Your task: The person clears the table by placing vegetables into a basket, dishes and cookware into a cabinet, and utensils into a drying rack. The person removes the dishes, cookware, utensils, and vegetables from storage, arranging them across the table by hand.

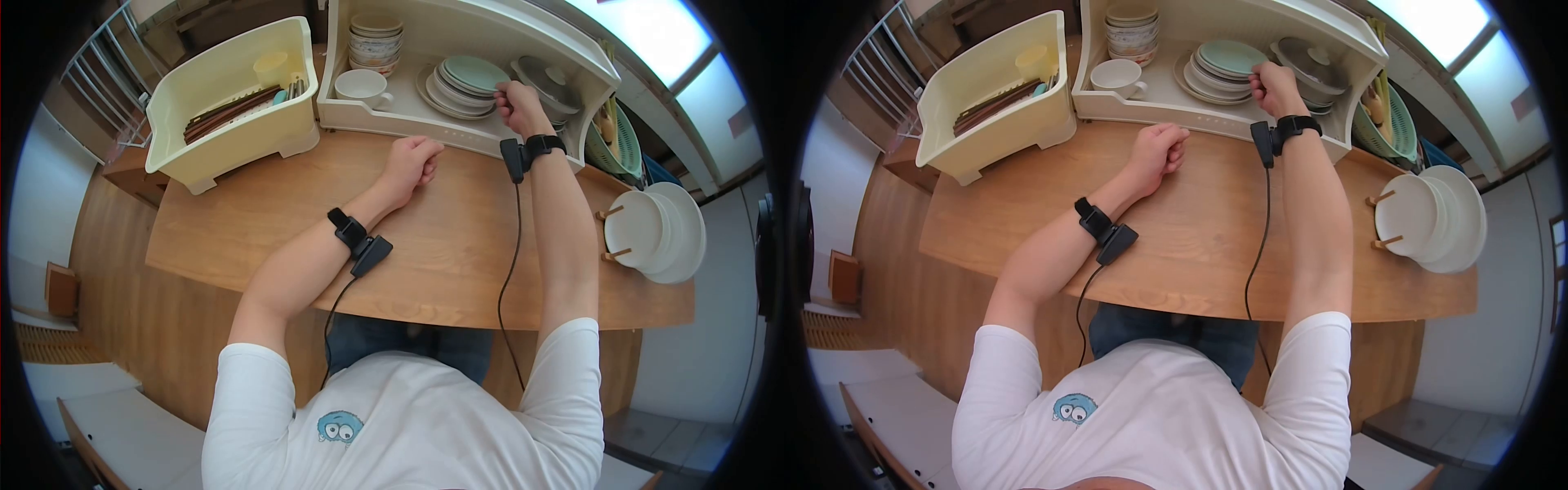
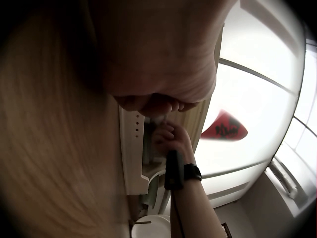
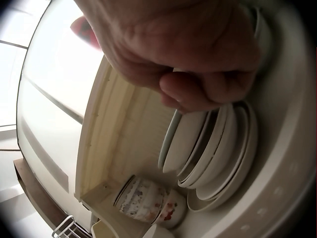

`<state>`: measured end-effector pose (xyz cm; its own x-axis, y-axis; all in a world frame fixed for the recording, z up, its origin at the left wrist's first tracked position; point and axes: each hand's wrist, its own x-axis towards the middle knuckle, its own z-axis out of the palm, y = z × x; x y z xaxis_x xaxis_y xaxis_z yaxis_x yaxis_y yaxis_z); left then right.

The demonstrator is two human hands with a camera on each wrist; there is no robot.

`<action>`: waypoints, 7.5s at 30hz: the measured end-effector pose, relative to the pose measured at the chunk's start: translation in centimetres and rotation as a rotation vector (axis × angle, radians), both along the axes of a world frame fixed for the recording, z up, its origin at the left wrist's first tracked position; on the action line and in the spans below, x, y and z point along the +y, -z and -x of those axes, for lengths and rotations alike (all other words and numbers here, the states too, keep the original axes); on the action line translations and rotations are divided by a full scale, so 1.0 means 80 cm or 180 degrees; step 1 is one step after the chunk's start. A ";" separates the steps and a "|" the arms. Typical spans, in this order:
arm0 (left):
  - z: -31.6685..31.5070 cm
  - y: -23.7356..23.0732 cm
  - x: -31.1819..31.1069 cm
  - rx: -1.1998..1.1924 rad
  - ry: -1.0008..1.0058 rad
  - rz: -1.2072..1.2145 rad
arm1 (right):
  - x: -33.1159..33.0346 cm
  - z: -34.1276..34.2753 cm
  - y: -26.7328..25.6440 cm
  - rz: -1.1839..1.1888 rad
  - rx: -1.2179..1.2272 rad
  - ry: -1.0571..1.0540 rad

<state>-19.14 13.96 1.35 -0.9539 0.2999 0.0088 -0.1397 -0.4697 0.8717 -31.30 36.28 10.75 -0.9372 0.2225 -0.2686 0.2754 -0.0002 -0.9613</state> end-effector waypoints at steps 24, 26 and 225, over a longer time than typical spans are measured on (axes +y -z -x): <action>0.013 -0.026 -0.031 -0.0537 -0.0646 0.0162 | 0.024 -0.179 0.030 0.0457 -0.0247 -0.1519; 0.017 -0.020 -0.031 -0.0530 -0.0620 0.0501 | 0.021 -0.188 0.039 0.0517 -0.0330 -0.1565; 0.051 -0.042 -0.140 0.0564 -0.0948 0.4771 | 0.048 -0.108 0.031 -0.1066 -0.0535 -0.2426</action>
